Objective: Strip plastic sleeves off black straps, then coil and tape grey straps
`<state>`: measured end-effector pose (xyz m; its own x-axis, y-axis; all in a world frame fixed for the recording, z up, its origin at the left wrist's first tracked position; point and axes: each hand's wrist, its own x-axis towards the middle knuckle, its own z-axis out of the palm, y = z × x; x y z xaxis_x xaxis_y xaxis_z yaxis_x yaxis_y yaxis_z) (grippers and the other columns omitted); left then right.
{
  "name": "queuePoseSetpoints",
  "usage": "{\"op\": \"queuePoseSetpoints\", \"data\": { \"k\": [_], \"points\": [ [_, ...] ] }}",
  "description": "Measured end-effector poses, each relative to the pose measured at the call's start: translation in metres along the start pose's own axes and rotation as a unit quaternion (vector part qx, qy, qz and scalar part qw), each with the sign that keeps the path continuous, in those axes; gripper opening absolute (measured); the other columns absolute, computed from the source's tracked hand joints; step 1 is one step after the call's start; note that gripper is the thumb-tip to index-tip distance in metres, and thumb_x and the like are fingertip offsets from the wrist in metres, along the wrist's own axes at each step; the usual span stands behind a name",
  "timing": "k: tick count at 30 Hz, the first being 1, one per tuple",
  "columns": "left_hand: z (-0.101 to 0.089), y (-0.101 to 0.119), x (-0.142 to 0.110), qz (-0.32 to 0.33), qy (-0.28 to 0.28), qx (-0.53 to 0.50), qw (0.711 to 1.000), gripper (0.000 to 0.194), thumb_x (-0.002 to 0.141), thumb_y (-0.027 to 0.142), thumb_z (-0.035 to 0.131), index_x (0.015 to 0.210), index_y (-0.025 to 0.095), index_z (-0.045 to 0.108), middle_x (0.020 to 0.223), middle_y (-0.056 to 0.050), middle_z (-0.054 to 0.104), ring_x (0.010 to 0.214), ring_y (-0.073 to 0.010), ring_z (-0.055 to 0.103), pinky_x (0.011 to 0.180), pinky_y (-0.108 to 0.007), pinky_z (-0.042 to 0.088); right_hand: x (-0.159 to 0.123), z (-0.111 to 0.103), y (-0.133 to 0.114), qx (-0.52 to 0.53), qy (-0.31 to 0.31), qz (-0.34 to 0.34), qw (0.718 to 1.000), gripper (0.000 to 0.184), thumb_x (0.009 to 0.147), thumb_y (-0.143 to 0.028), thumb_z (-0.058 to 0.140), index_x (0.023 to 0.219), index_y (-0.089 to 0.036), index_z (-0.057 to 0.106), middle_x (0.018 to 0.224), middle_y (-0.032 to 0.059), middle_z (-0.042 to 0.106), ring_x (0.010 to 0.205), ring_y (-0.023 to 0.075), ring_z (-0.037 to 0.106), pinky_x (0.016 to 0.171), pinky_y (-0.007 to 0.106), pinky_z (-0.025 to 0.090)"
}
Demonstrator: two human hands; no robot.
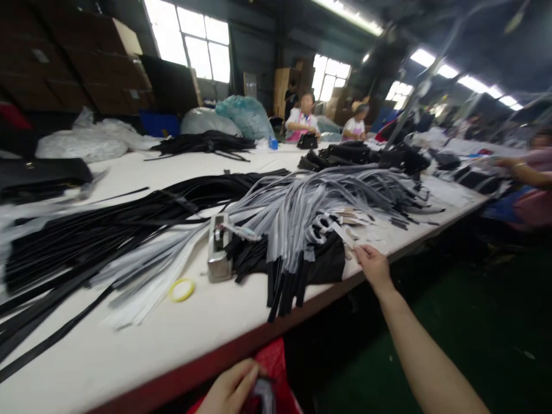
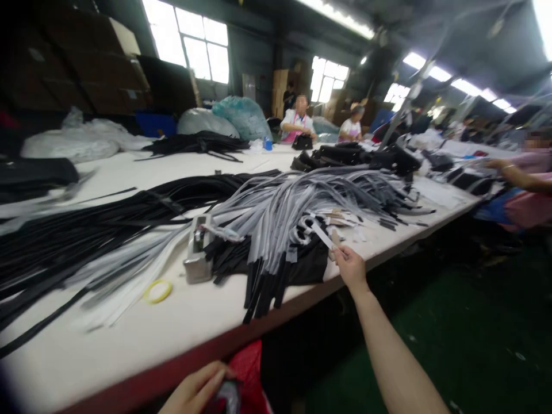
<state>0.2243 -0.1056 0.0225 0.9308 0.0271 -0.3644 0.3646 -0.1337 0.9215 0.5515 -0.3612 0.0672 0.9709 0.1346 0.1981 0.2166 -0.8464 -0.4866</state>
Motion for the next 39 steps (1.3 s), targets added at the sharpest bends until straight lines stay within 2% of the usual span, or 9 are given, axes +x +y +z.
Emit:
{"op": "queuePoseSetpoints", "data": {
  "k": [2,4,7,15,22,26,30,36,39],
  "points": [
    [0.001,0.000,-0.003,-0.027,0.009,-0.035,0.999,0.059,0.085,0.069,0.043,0.092,0.016,0.067,0.088,-0.004,0.065,0.082,-0.0170,0.058,0.082,-0.026,0.047,-0.053,-0.006,-0.027,0.063,-0.151,-0.122,0.979,0.044,0.088,-0.054,0.048,0.094,-0.019,0.073,0.074,0.0050,0.071,0.068,0.0194,0.063,0.063,0.026,0.046],
    [0.002,-0.005,-0.002,-0.051,-0.008,-0.087,0.995,0.063,0.084,0.069,0.045,0.097,0.011,0.065,0.080,-0.004,0.063,0.065,-0.0130,0.053,0.064,-0.025,0.047,-0.104,-0.014,-0.053,0.109,-0.299,-0.242,0.917,0.035,0.085,-0.052,0.056,0.086,-0.022,0.075,0.078,0.0044,0.073,0.069,0.0191,0.065,0.066,0.026,0.047],
    [0.004,-0.014,0.000,-0.080,-0.040,-0.173,0.981,0.066,0.080,0.070,0.048,0.102,0.010,0.063,0.070,-0.002,0.060,0.049,-0.0091,0.047,0.050,-0.022,0.041,-0.158,-0.025,-0.083,0.087,-0.411,-0.339,0.842,0.026,0.088,-0.040,0.056,0.080,-0.024,0.075,0.070,0.0022,0.072,0.063,0.0156,0.063,0.061,0.025,0.042],
    [0.006,-0.013,-0.012,-0.043,-0.028,-0.163,0.985,0.059,0.085,0.065,0.047,0.104,0.013,0.065,0.076,-0.003,0.063,0.050,-0.0089,0.051,0.050,-0.022,0.043,-0.197,-0.026,-0.112,-0.046,-0.332,-0.459,0.823,0.029,0.087,-0.033,0.056,0.060,-0.022,0.061,0.052,-0.0017,0.059,0.050,0.0126,0.053,0.056,0.029,0.028],
    [0.006,-0.014,-0.018,-0.023,-0.008,-0.107,0.994,0.047,0.093,0.052,0.042,0.109,0.014,0.065,0.081,-0.004,0.064,0.055,-0.0107,0.056,0.055,-0.022,0.047,-0.228,-0.018,-0.138,-0.065,-0.291,-0.520,0.801,0.029,0.085,-0.024,0.056,0.056,-0.021,0.054,0.051,-0.0013,0.058,0.050,0.0125,0.052,0.056,0.032,0.024],
    [0.003,-0.010,-0.022,0.001,-0.013,-0.060,0.998,0.043,0.095,0.045,0.039,0.112,0.014,0.065,0.088,-0.005,0.069,0.060,-0.0125,0.060,0.059,-0.024,0.049,-0.241,0.003,-0.138,-0.080,-0.272,-0.524,0.803,0.026,0.086,-0.023,0.055,0.060,-0.020,0.057,0.054,0.0002,0.061,0.053,0.0140,0.055,0.056,0.032,0.024],
    [0.000,-0.003,-0.027,0.073,0.015,-0.001,0.997,0.036,0.095,0.033,0.042,0.109,0.013,0.070,0.101,-0.008,0.072,0.087,-0.0175,0.066,0.083,-0.027,0.050,-0.239,0.014,-0.134,-0.072,-0.281,-0.479,0.829,0.025,0.088,-0.028,0.057,0.066,-0.019,0.062,0.061,0.0025,0.064,0.058,0.0153,0.058,0.057,0.030,0.029],
    [-0.002,0.000,-0.036,0.119,0.023,0.017,0.992,0.030,0.091,0.023,0.049,0.109,0.013,0.070,0.110,-0.009,0.072,0.100,-0.0187,0.065,0.093,-0.027,0.047,-0.219,0.015,-0.134,0.117,-0.439,-0.264,0.851,0.024,0.088,-0.039,0.060,0.074,-0.020,0.068,0.068,-0.0005,0.068,0.061,0.0123,0.059,0.057,0.023,0.040],
    [-0.003,0.000,-0.039,0.146,0.007,0.044,0.988,0.026,0.087,0.023,0.056,0.107,0.015,0.070,0.106,-0.007,0.072,0.096,-0.0179,0.065,0.090,-0.026,0.048,-0.218,0.026,-0.132,0.200,-0.455,-0.176,0.850,0.028,0.086,-0.041,0.062,0.071,-0.019,0.066,0.066,0.0003,0.067,0.058,0.0124,0.058,0.054,0.022,0.041]
  ]
}}
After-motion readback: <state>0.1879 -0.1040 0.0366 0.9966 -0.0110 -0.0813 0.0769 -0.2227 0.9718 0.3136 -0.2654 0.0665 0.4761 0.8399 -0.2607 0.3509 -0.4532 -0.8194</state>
